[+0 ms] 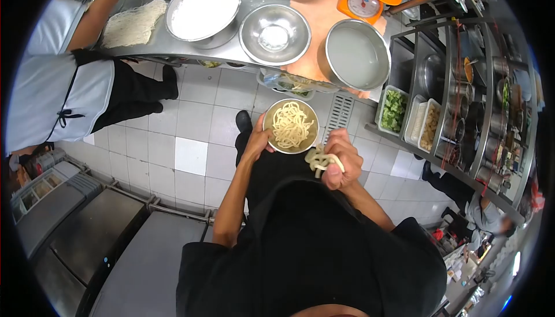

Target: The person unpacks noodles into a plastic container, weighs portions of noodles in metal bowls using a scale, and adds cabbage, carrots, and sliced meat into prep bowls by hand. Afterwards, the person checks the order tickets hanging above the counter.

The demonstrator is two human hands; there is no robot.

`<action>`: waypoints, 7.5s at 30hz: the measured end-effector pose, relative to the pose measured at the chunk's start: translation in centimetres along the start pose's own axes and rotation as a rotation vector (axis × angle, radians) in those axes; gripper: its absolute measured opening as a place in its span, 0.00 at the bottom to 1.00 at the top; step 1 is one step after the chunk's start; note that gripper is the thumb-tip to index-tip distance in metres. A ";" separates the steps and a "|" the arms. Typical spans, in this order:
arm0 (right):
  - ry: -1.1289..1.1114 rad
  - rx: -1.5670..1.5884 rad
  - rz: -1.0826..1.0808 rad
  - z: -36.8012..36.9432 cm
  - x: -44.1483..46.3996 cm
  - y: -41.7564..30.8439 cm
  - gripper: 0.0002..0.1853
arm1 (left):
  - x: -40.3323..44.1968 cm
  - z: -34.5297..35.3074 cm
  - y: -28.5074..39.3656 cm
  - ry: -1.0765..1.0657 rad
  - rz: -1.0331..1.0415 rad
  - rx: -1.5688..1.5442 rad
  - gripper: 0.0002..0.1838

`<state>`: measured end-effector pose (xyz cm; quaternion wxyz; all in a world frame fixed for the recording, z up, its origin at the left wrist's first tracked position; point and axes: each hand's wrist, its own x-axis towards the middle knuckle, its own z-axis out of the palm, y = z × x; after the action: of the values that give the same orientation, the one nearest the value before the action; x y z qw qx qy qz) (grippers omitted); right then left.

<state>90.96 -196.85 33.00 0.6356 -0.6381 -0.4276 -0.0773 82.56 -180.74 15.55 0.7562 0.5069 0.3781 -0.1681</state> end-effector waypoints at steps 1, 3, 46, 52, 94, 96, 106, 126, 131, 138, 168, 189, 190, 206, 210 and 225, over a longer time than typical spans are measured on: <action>0.008 -0.012 -0.015 -0.2 0.9 -0.2 0.18 | -0.6 0.1 0.3 -0.005 0.025 0.045 0.39; 0.019 -0.033 -0.040 -0.5 2.1 -0.6 0.18 | -2.3 0.4 1.4 -0.040 0.071 0.111 0.37; -0.525 -0.299 0.291 3.8 -3.8 12.2 0.11 | -6.9 -3.7 -0.7 0.355 0.290 -0.267 0.35; -0.427 -0.666 0.261 5.0 -7.8 26.8 0.10 | -7.0 -4.4 -2.8 0.353 0.265 -0.389 0.35; -0.094 -0.458 0.489 3.9 2.2 3.7 0.11 | 7.9 -1.2 -3.7 0.062 0.161 -0.038 0.37; -0.046 -0.461 0.469 3.9 3.6 2.5 0.11 | 8.0 -0.8 -3.5 0.014 0.168 -0.051 0.37; 0.024 -0.053 0.521 3.1 8.7 -4.8 0.13 | 4.1 -0.7 -0.6 0.020 0.279 0.082 0.34; -0.490 -0.410 0.342 8.6 13.0 -2.8 0.15 | -9.7 -6.7 16.0 -0.049 0.401 -0.082 0.36; -0.668 -0.512 0.259 7.9 14.2 -2.9 0.12 | -10.8 -7.2 18.6 -0.065 0.427 -0.148 0.38; -0.648 -0.268 0.441 7.8 15.3 -2.2 0.10 | -10.5 -8.6 19.4 -0.078 0.407 -0.139 0.39; -0.307 -0.756 0.203 0.5 16.6 0.4 0.12 | -0.7 1.5 27.6 -0.266 0.431 -0.109 0.43; 0.358 -0.414 0.690 -14.2 8.9 4.1 0.09 | 19.2 23.9 38.5 -0.187 0.559 0.052 0.27; 0.351 -0.410 0.694 -14.0 9.7 4.6 0.09 | 19.5 23.6 38.3 -0.179 0.556 0.049 0.27; -0.121 -0.261 0.614 -3.4 14.6 11.7 0.10 | 2.3 2.5 31.0 -0.073 0.538 -0.039 0.24; -0.162 -0.264 0.626 -1.9 15.7 11.6 0.11 | -1.3 -3.6 26.0 0.045 0.465 -0.223 0.22; -0.272 0.069 0.730 3.3 19.9 15.3 0.10 | -2.4 -11.5 30.6 0.412 0.726 -0.247 0.18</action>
<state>111.70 -182.37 33.79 0.5800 -0.7308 -0.2550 0.2538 95.86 -157.64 34.60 0.7299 0.5358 0.3356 0.2600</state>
